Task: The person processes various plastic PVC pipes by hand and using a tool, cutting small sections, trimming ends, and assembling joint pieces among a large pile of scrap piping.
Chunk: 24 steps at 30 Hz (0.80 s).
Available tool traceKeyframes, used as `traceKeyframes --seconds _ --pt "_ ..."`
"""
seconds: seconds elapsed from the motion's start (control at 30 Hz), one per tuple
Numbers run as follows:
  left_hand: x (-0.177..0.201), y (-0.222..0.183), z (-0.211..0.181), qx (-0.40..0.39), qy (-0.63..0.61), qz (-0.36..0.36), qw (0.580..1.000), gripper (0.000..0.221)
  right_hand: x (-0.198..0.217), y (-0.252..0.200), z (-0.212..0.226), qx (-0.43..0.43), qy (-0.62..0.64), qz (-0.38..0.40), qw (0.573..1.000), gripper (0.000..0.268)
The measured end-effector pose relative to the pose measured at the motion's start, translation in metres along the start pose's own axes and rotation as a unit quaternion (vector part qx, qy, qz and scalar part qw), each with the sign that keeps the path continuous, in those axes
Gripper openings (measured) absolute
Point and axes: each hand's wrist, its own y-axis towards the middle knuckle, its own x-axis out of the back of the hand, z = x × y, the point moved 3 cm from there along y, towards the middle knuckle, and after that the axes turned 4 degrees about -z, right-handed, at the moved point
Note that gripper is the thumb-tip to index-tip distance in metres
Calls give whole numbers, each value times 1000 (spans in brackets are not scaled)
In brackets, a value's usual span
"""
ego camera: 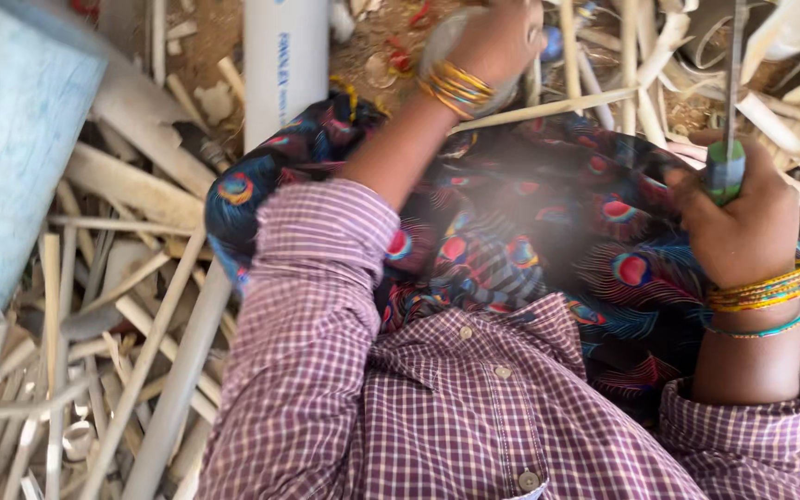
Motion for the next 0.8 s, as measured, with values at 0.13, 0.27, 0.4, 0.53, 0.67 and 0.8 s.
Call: traceKeyframes --seconds 0.13,0.27,0.4,0.53,0.67,0.8 --pt "-96 -48 6 109 -15 96 989 24 15 10 16 -36 25 5 999 32" --pt "-112 -49 35 94 67 129 985 22 29 23 34 -50 28 23 998 34" --pt "-105 -11 70 111 -58 -69 990 17 36 40 38 -75 54 24 995 38" --pt "-108 35 100 7 -75 -189 979 23 39 62 37 -89 49 -3 995 38" --pt "-133 88 132 151 -18 -149 977 18 35 79 37 -131 43 20 990 42" --pt "-161 116 177 326 22 -116 938 20 31 94 31 -158 -5 65 985 47"
